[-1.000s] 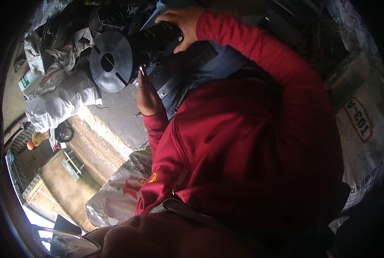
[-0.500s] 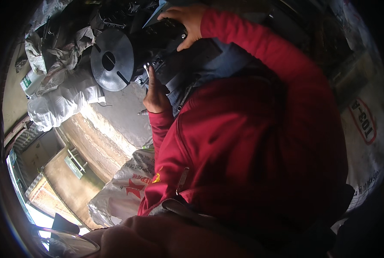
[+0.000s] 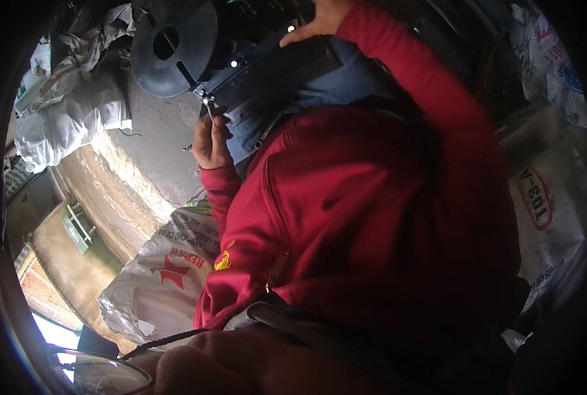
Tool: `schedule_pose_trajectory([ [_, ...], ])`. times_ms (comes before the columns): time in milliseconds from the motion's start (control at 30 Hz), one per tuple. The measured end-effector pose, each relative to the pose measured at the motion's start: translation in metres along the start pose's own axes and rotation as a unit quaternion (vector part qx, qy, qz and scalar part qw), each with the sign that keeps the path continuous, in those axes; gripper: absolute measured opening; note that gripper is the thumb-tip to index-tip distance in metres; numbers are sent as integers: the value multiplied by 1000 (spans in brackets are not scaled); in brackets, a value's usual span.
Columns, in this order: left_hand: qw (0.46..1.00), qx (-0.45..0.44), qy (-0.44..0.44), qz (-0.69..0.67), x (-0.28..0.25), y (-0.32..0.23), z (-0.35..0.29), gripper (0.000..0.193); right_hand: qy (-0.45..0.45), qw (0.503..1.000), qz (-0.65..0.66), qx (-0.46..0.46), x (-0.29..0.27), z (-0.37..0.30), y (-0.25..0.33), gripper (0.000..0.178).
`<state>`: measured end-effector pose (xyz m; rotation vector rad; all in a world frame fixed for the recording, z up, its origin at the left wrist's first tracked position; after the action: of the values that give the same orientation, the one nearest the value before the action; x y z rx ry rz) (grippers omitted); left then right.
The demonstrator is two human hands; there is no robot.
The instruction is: The person assembles a metal component by inserting bolts and tightening them with a wrench. They repeatedly adjust the part and use the wrench to secure fasteners on a circular metal piece.
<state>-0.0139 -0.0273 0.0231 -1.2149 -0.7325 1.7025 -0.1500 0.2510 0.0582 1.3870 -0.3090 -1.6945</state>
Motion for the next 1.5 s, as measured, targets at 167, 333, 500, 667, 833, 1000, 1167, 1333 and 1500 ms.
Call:
schedule_pose_trajectory([
  [167,969,32,182,163,6,24,-20,12,-3,991,136,-11,-5,-43,18,13],
  [333,884,-29,362,295,51,43,-38,24,177,972,120,101,62,-80,14,21],
  [500,837,-40,466,285,67,94,-45,27,328,896,189,233,91,-95,6,22],
  [667,917,-21,382,111,34,38,-37,21,385,878,166,232,85,-104,7,19],
  [833,950,-70,213,-218,8,-38,-9,14,343,818,401,229,93,-91,46,30],
  [1000,915,-43,1,-401,29,-36,3,28,388,768,472,193,109,-79,89,44],
  [1167,866,-25,-164,-472,27,-28,7,30,409,730,497,231,128,-80,87,35],
  [1333,920,-31,-190,-341,13,-30,9,24,435,726,465,261,125,-81,86,21],
  [1500,970,17,-115,-212,14,-32,8,38,426,730,470,254,116,-79,93,20],
])
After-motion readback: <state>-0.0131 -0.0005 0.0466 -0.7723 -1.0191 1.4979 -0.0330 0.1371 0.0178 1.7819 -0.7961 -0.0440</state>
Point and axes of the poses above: each hand's wrist, its own z-axis towards the middle knuckle, its own x-axis out of the palm, y = z × x, the point moved 5 cm from there along z, towards the middle knuckle, and after that the axes turned 12 degrees about x, right-handed, at the moved point
